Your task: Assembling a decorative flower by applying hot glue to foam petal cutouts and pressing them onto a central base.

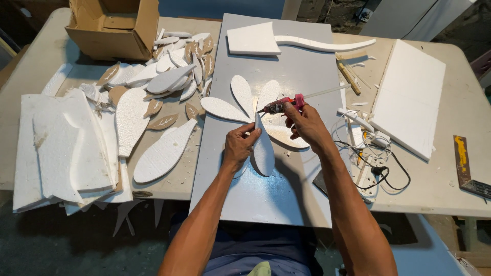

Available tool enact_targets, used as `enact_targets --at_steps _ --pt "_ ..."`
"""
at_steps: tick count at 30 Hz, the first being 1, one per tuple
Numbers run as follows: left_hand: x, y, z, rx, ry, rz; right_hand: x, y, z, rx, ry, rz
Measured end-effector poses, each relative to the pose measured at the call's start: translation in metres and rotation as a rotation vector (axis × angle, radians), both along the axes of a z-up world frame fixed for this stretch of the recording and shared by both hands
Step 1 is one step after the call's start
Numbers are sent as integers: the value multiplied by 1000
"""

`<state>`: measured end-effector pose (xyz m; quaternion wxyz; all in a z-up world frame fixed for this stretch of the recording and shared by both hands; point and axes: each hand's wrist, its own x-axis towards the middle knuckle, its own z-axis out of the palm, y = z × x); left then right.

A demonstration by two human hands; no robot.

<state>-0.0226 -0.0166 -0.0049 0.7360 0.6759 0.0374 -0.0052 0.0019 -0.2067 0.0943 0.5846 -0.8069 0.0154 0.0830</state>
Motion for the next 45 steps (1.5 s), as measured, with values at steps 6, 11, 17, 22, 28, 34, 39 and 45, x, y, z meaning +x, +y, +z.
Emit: enact_targets --at_steps 6,11,17,22,28,34,39,45 --pt "1 0 -4 3 -22 -27 -3 1 9 -2 37 -4" --pt "-5 0 8 9 -20 -58 -2 -3 6 16 42 -21" --pt "-2 0 0 34 -34 -99 -5 -5 4 29 53 -38" --pt "-4 -1 3 46 -51 -135 -10 -6 7 56 73 -78" --pt "-5 0 6 50 -44 -151 -10 -7 7 107 45 -80" --pt "-4 2 5 20 -21 -95 -6 -5 21 -13 18 -9" --pt "-5 0 0 0 -15 -54 -4 3 30 -250 -21 48" --pt "-4 -4 1 -9 -47 -13 -13 20 56 -502 -11 92"
